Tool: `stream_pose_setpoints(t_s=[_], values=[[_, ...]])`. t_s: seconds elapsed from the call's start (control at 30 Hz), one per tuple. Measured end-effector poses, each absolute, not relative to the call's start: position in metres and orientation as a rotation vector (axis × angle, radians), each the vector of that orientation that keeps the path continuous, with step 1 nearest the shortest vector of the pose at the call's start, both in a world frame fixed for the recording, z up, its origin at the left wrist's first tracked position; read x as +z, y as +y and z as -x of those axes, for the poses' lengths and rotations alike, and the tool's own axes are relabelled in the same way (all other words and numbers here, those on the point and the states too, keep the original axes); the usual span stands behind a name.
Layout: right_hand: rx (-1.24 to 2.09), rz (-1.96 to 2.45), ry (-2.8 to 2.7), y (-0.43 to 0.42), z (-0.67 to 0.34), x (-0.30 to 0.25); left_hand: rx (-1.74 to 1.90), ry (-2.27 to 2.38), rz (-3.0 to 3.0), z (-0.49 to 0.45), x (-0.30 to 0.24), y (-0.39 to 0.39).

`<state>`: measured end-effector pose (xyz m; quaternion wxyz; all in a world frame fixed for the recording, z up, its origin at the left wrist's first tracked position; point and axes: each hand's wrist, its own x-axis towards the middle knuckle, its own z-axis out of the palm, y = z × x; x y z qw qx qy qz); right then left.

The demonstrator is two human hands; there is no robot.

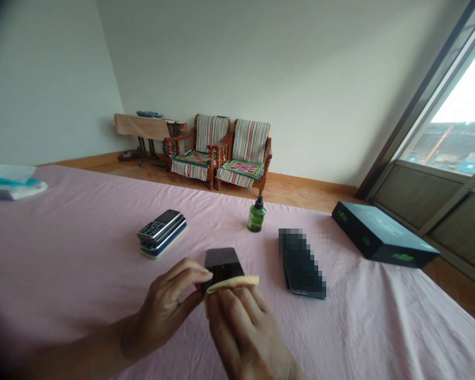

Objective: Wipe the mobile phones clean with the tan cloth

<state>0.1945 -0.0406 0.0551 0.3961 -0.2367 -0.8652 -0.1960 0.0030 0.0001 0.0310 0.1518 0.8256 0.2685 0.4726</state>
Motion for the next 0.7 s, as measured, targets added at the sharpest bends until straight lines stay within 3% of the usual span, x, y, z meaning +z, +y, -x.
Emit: stream_pose_setpoints(t_s=[0.7], values=[[-0.508, 0.672, -2.210, -0.0409, -0.1977, 0.0534, 1.376, 0.805, -2.411, -0.0018, 0.0330, 0.0016]])
